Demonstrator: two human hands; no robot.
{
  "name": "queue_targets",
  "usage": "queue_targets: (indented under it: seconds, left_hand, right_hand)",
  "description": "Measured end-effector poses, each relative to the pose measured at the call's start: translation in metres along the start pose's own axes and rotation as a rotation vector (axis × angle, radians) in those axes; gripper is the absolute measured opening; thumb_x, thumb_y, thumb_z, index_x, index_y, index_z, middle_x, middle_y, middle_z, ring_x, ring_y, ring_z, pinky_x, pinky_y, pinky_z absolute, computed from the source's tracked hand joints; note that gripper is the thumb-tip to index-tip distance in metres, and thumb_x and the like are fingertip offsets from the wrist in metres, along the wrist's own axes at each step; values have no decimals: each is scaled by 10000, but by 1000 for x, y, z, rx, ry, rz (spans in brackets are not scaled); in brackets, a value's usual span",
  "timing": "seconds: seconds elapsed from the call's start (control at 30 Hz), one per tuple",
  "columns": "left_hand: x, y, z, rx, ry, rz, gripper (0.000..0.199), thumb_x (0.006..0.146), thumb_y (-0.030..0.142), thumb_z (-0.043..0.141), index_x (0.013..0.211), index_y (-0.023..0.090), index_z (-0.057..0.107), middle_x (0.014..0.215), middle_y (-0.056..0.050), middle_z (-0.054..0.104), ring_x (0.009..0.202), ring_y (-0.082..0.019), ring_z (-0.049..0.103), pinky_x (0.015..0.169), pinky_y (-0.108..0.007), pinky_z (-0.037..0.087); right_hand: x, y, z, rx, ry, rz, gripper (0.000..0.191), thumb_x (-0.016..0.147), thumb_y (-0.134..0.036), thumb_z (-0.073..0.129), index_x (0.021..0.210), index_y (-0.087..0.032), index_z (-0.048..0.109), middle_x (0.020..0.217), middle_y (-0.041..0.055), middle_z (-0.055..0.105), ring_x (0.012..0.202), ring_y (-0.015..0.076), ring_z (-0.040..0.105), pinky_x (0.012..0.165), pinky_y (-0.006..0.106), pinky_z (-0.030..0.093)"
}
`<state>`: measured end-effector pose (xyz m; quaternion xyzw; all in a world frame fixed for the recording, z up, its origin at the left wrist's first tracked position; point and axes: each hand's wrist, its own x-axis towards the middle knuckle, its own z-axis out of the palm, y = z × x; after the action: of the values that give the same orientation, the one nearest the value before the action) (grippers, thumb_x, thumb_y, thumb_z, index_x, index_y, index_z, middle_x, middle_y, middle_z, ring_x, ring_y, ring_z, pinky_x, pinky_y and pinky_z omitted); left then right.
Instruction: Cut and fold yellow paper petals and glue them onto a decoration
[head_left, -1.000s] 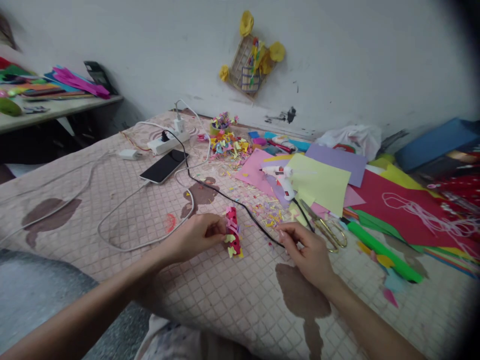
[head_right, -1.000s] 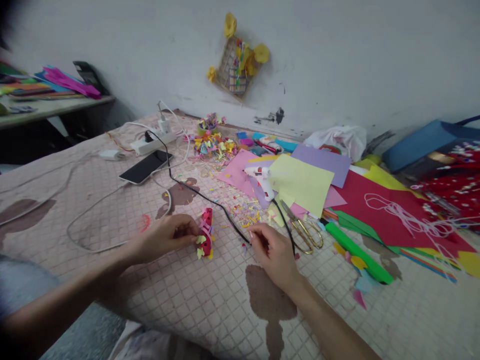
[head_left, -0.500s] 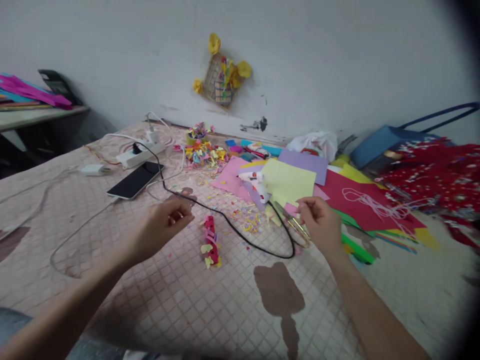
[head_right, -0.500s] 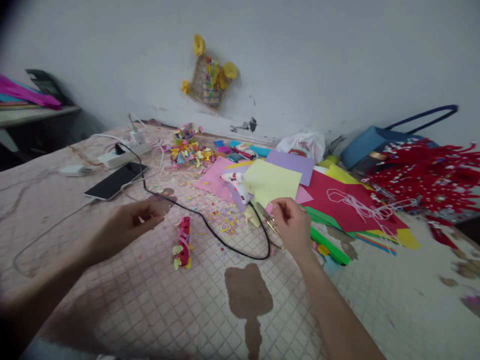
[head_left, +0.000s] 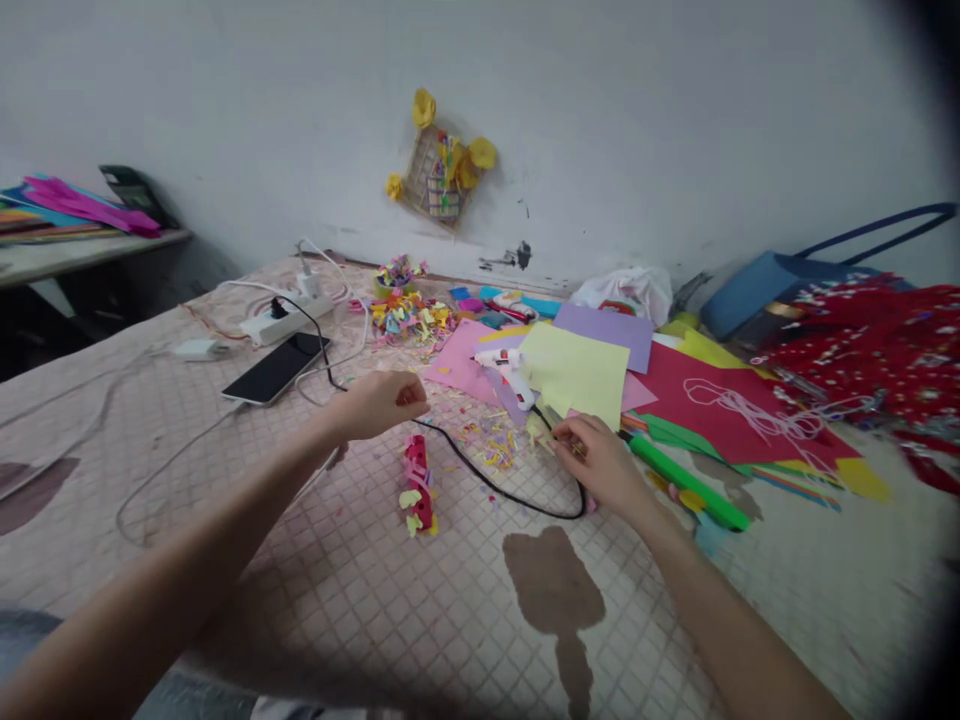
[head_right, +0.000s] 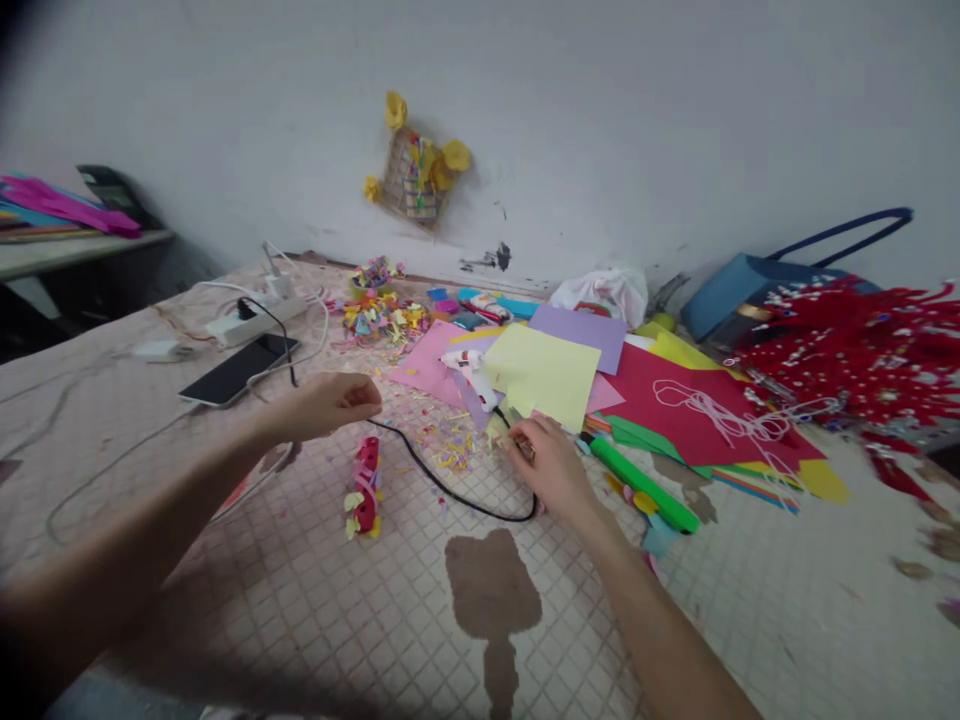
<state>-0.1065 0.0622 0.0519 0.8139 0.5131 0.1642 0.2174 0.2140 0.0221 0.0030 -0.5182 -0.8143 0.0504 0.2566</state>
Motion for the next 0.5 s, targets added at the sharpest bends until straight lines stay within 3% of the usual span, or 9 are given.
queue_targets:
  seconds: [0.27,0.5]
  left_hand:
    - [0,-18,1,-27,73,-22,271,769,400,483,760,161,613,644,-14,621,586,-134,553,541,-223,389]
    - [22,9,-1,-90,129,97,302,777,417,484,756,147,618,676,-25,625,605,-127,540,567,-223,402]
  right_hand:
    - [0,7,2,-48,54,18,56,794,-251,540,820,-202,548,829,48,557,828,211,517,739,329,433]
    - [-2,-7,12,-273,51,-30,51,768,-183,533,814,-194,552,875,82,543,916,259,477,799,385,418]
